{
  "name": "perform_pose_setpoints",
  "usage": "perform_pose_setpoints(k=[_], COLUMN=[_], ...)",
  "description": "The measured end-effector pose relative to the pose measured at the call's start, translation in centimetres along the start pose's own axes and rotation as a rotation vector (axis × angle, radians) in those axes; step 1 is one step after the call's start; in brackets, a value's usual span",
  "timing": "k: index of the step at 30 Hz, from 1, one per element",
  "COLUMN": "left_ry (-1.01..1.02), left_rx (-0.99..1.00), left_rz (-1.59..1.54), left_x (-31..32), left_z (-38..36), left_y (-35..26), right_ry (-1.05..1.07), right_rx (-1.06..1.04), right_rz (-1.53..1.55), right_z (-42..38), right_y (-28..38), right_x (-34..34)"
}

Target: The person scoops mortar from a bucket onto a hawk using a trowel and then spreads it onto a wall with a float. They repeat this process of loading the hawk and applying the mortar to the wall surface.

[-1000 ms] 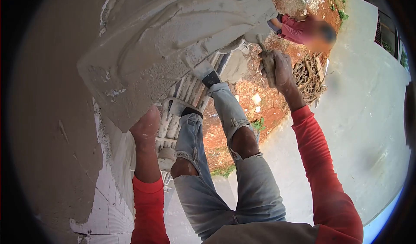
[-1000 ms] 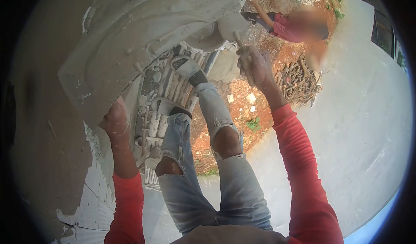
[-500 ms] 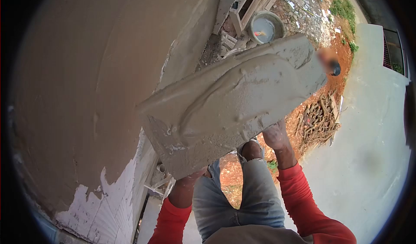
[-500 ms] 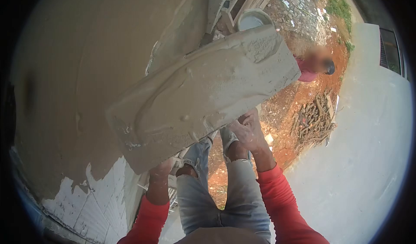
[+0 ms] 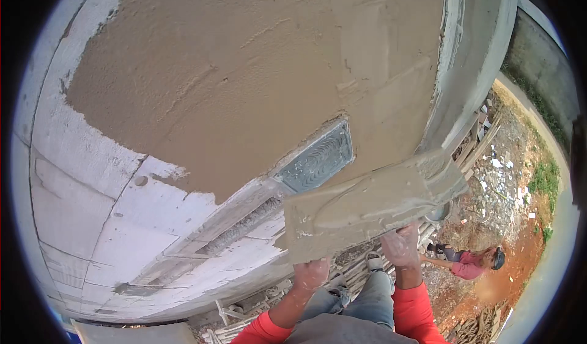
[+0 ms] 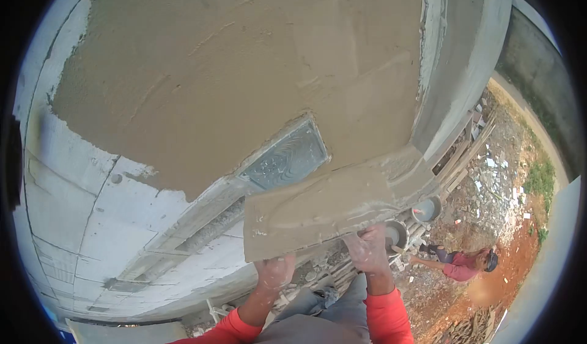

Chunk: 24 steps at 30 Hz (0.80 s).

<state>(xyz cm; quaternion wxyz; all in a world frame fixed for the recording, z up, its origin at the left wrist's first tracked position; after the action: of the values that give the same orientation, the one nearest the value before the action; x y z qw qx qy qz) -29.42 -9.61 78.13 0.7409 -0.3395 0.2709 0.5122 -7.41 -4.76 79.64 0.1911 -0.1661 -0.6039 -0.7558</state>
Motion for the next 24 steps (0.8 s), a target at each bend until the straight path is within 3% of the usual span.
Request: perform_pose_setpoints(k=[1, 2, 3, 5, 11, 20, 24], left_ry=[-0.03, -0.031, -0.071, -0.122, -0.078, -0.144, -0.284], left_rx=[-0.269, -0.388, -0.517, -0.453, -0.376, -0.383, -0.191], left_rz=[-0.421, -0.724, -1.025, -1.385, -0.89, -1.105, -1.155], left_x=[-0.9, -2.6, -4.2, -9.2, -18.5, -23.4, -27.2], left_z=[1.1, 2.4, 3.7, 9.1, 20.3, 31.7, 38.0], left_y=[0.2, -0.2, -0.6, -1.6, -2.3, -4.3, -6.6], right_ry=[0.062, 0.119, 0.169, 0.342, 0.324, 0.345, 0.344], right_rx=[-0.038, -0.064, -0.007, 0.008, -0.039, -0.136, -0.273], right_rz=[-0.033, -0.066, 0.094, 0.247, 0.375, 0.459, 0.466], right_z=[1.6, 3.1, 4.2, 6.6, 14.1, 22.0, 26.4], right_y=[1.6, 3.7, 5.8, 7.2, 15.4, 22.6, 29.1], right_x=[2.1, 4.2, 6.9, 10.3, 18.2, 23.0, 26.1])
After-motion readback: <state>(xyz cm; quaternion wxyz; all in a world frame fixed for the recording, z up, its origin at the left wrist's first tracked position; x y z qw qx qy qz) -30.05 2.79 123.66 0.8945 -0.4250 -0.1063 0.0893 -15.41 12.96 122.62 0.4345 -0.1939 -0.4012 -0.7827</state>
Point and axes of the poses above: each hand's wrist, its own z-axis towards the middle knuckle, its own x-axis out of the palm, y = z × x, the point moved 1 cm from there along z, towards the middle knuckle, and after that the axes turned 13 degrees about z, right-handed, at the moved point
